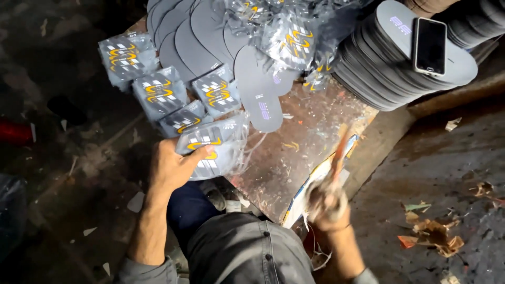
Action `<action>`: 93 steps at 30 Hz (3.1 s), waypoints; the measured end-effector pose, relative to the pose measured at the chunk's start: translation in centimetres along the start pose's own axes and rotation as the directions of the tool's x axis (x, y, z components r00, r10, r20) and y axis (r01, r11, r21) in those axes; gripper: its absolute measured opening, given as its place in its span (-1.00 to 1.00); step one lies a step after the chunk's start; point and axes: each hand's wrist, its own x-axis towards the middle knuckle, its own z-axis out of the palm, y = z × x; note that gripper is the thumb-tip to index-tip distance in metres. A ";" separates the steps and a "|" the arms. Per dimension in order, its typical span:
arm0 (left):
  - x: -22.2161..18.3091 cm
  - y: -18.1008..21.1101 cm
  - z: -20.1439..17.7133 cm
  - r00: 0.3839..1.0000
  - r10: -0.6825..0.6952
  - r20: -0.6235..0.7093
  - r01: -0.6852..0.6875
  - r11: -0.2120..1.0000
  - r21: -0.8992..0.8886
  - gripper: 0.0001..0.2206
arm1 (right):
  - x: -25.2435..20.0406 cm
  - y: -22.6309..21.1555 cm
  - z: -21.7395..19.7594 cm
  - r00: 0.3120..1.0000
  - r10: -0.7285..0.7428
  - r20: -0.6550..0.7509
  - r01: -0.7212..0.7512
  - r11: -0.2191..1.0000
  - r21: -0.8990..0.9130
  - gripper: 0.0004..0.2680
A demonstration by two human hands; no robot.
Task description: Sorting through and trimming plastic-packaged labels for footwear components.
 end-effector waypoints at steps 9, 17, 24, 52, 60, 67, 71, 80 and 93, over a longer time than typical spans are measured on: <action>-1.0 3.7 -0.9 0.988 0.140 -0.069 -0.122 0.967 0.222 -0.74 | -4.4 10.2 15.3 0.752 0.338 0.566 0.074 0.810 -0.581 -0.57; -4.5 6.0 -2.2 0.910 0.414 -0.014 -0.401 0.890 0.215 -0.71 | -1.8 11.2 16.2 0.650 0.294 0.701 0.483 0.552 -0.680 -0.09; -5.4 6.3 -2.8 0.955 0.265 0.131 -0.277 0.958 0.078 -0.81 | -1.7 10.0 21.3 0.376 0.071 0.924 0.921 -0.134 -0.365 0.17; -5.4 4.8 -3.8 0.956 0.088 0.281 -0.076 0.996 -0.051 -0.80 | -0.5 12.0 16.8 0.765 0.018 0.644 0.644 0.024 -0.765 -0.76; -5.2 5.2 -3.7 0.938 0.059 0.342 -0.103 0.989 0.110 -0.79 | -1.7 10.9 21.5 0.439 -0.091 0.894 0.844 -0.301 -0.445 -0.81; -4.9 5.7 -4.3 0.952 -0.023 0.306 -0.049 0.972 0.228 -0.79 | -0.6 11.5 18.4 0.618 0.008 0.787 0.786 -0.034 -0.617 -0.79; -5.2 4.1 -3.8 0.952 -0.064 0.301 -0.039 0.944 0.326 -0.79 | -1.6 11.9 20.3 0.743 -0.006 0.669 0.669 0.029 -0.742 -0.78; -5.2 4.3 -4.4 0.949 -0.037 0.313 -0.068 0.945 0.319 -0.77 | 0.2 12.0 16.4 0.586 0.041 0.809 0.809 -0.088 -0.581 -0.78; -5.4 2.0 -3.3 0.922 -0.117 0.368 -0.031 0.927 0.373 -0.75 | 0.9 13.0 12.0 0.794 -0.039 0.607 0.591 0.285 -0.755 -0.80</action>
